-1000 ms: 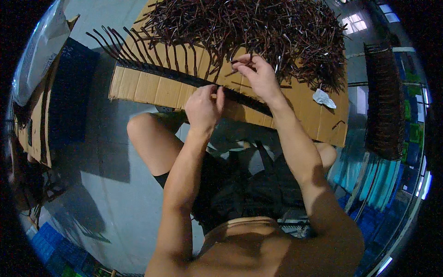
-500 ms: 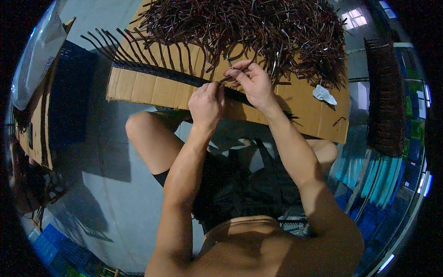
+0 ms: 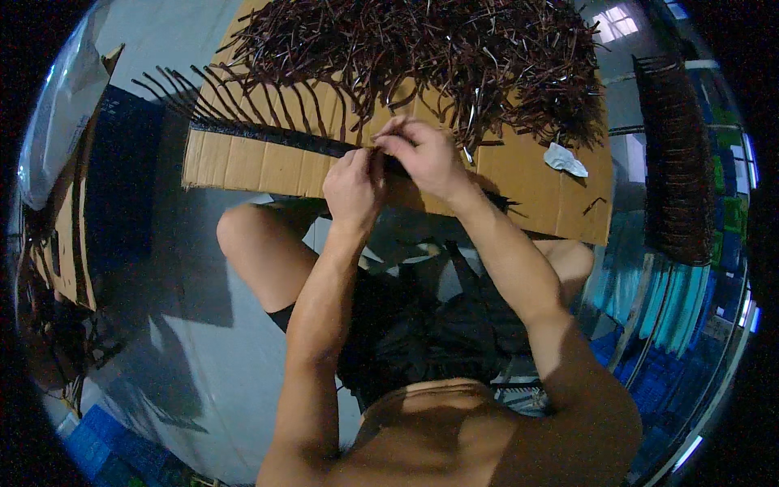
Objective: The person sits on the floor and inserts individual dark bristles into slots along a black broom head. They repeatedly pick bristles from a pile on a cardboard sheet and press them into place, then place the completed broom head on a nearby rack.
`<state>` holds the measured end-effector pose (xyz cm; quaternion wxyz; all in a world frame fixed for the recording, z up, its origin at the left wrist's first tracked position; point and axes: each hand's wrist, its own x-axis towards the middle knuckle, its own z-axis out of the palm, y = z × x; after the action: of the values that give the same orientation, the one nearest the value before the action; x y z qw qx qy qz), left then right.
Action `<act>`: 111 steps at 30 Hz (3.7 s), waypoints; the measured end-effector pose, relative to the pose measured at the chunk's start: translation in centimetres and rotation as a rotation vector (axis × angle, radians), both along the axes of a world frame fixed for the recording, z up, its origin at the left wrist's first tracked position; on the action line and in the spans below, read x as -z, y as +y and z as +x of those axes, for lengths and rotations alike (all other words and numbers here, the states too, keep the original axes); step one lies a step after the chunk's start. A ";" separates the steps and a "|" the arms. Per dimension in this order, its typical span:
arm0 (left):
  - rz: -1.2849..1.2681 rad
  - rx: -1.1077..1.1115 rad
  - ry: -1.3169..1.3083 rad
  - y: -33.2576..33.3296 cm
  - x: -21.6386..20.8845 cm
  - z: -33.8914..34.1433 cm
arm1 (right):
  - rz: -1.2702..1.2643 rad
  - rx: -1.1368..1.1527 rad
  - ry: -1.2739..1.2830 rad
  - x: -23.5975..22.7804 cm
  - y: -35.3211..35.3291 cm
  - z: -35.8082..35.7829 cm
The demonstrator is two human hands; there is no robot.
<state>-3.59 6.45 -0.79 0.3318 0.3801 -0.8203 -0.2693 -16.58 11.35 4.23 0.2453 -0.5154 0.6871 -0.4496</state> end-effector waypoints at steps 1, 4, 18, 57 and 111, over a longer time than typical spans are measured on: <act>0.041 0.014 -0.027 0.0 0.4 0.3 | 0.058 -0.033 0.039 -1.1 -0.3 0.3; 0.076 -0.003 -0.096 0.0 -0.3 0.7 | 0.273 -0.276 -0.092 -1.4 -1.3 -1.9; 0.006 -0.155 0.077 -0.7 -0.6 1.4 | 0.194 -0.383 1.237 2.7 -6.5 -8.8; -0.022 -0.250 0.037 -1.2 0.2 1.8 | 0.210 -0.136 0.149 -0.4 -5.3 -4.1; 0.053 -0.110 0.034 -0.7 0.4 1.7 | 0.023 -0.020 -0.320 1.6 -1.3 1.7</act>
<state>-1.88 5.79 -1.17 0.3498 0.4287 -0.7849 -0.2788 -14.89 10.09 2.67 0.3621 -0.4412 0.6392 -0.5155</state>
